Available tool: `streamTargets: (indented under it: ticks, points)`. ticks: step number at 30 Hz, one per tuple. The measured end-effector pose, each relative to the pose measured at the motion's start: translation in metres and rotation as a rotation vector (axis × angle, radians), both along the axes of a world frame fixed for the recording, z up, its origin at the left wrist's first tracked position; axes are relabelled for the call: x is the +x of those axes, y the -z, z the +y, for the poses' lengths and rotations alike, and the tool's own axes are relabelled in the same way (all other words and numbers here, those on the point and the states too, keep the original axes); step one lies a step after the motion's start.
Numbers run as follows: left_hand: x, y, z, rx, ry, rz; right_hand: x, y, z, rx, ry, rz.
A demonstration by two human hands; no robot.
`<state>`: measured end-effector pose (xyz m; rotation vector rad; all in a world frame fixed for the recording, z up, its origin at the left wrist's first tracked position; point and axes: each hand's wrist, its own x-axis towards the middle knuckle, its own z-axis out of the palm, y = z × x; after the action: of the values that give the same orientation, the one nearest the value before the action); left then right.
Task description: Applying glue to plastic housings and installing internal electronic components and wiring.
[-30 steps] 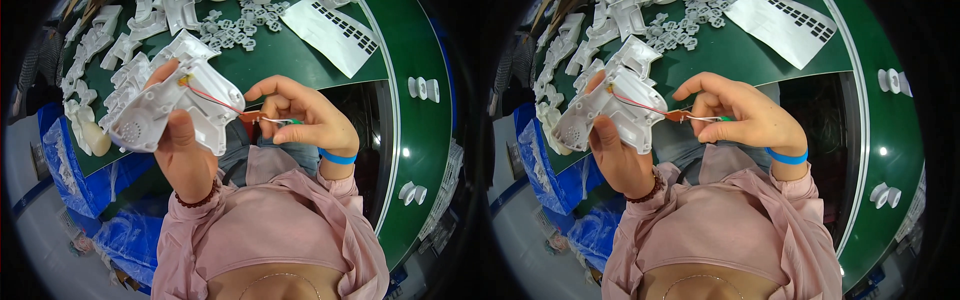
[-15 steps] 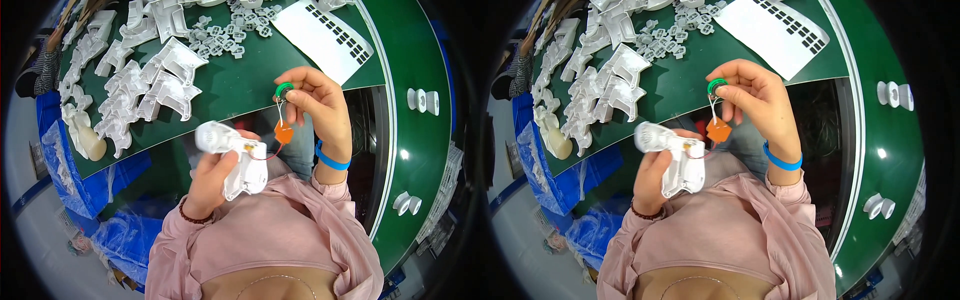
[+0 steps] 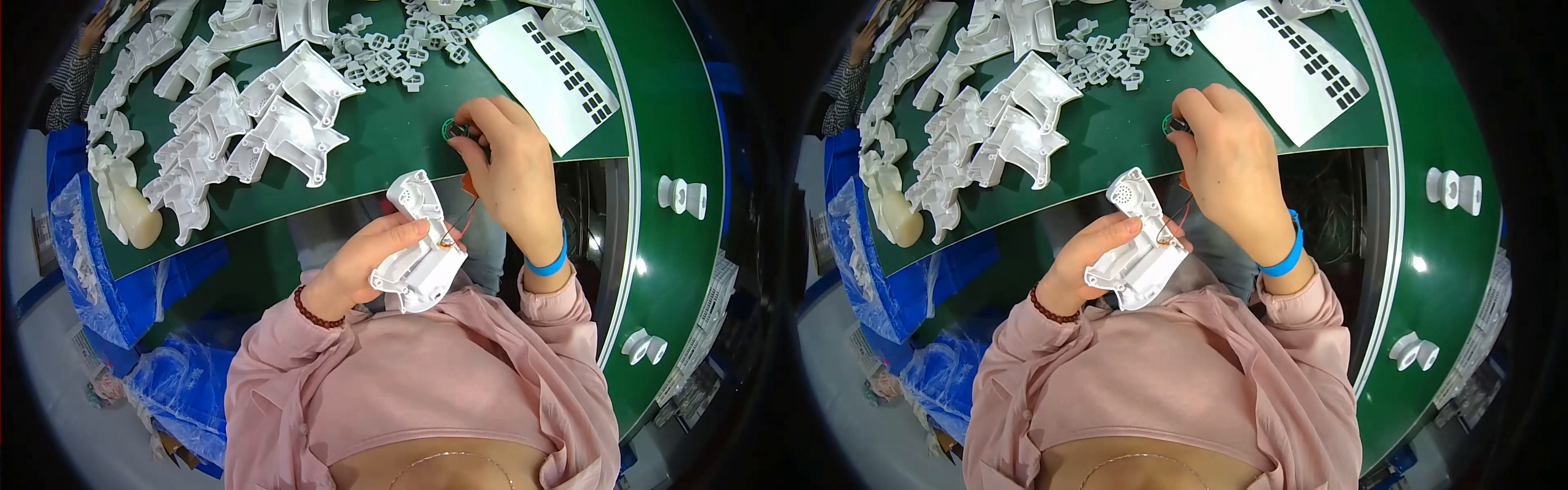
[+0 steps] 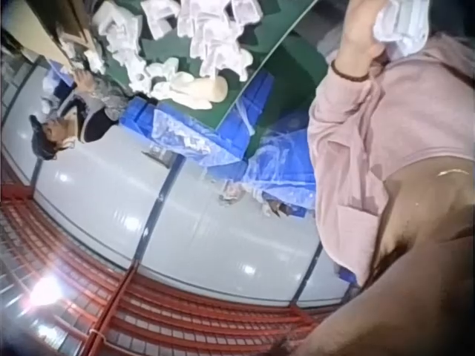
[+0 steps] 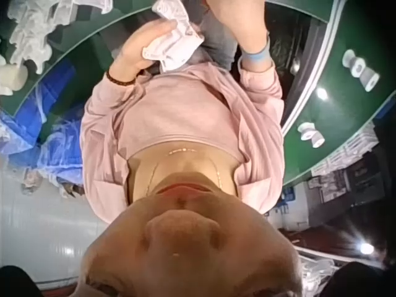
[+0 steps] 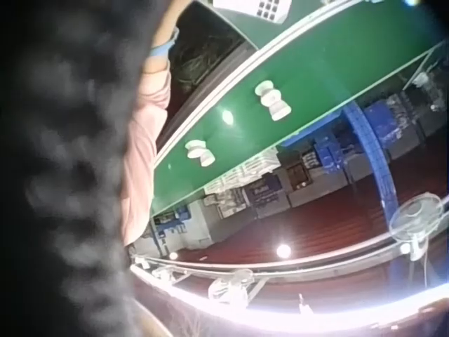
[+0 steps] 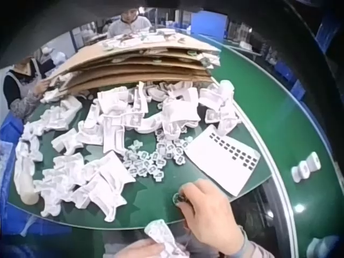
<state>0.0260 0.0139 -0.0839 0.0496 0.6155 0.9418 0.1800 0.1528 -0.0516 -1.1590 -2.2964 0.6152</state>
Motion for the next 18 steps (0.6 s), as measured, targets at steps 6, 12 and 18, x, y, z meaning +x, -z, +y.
streamTargets:
  ticks: [6,12,18]
  points:
    - [-0.011,0.011,0.006,0.078,0.115,-0.068,-0.002,-0.008,0.007,-0.066,-0.100,-0.021]
    - [-0.017,0.018,0.011,0.097,0.174,-0.061,-0.008,-0.014,0.015,0.033,-0.218,-0.165]
    - [-0.024,0.021,0.017,0.102,0.208,-0.082,-0.012,-0.021,0.034,0.070,-0.382,-0.301]
